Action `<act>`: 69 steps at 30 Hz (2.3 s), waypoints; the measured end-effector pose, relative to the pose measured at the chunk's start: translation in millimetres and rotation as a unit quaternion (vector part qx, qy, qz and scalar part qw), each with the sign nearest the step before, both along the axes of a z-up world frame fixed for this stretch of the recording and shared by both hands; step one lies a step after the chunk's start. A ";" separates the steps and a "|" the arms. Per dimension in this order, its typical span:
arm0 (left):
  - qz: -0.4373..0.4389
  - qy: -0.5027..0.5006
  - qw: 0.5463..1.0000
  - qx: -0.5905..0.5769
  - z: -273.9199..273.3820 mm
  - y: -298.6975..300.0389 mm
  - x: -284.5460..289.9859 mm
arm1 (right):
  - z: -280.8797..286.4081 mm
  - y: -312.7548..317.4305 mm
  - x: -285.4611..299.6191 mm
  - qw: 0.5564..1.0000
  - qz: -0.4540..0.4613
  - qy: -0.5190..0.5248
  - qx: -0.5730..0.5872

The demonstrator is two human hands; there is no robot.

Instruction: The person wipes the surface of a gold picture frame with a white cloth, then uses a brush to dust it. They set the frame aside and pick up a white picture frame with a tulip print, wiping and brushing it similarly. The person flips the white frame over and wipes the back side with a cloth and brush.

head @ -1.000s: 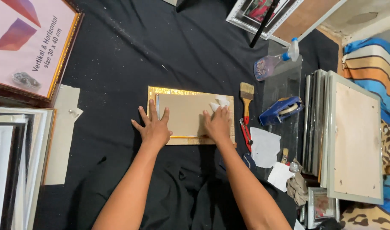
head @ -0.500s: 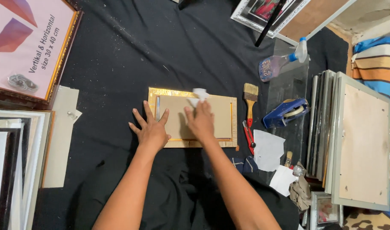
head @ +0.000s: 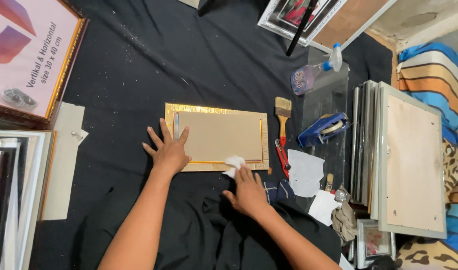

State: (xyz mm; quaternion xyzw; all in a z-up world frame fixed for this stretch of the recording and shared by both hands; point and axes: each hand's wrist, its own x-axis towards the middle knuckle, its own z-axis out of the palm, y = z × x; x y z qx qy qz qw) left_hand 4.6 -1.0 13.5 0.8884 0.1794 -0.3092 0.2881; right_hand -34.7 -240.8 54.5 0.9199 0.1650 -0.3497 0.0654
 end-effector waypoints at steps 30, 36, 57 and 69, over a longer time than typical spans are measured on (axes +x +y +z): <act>0.279 -0.173 0.943 -0.056 -44.3 12.5 21.7 | -61.0 -76.5 98.9 0.786 -0.523 -0.157 0.289; 0.343 -0.207 0.903 -0.152 -32.6 20.4 27.3 | -57.4 -81.2 106.7 0.766 -0.507 -0.133 0.372; 0.144 -0.225 0.963 0.026 -42.5 23.3 5.0 | -102.9 -149.9 111.0 0.857 -0.414 -0.295 0.078; -0.001 -0.134 0.991 0.027 -1.3 20.2 -13.1 | -113.8 -165.8 116.7 0.848 -0.456 -0.264 0.059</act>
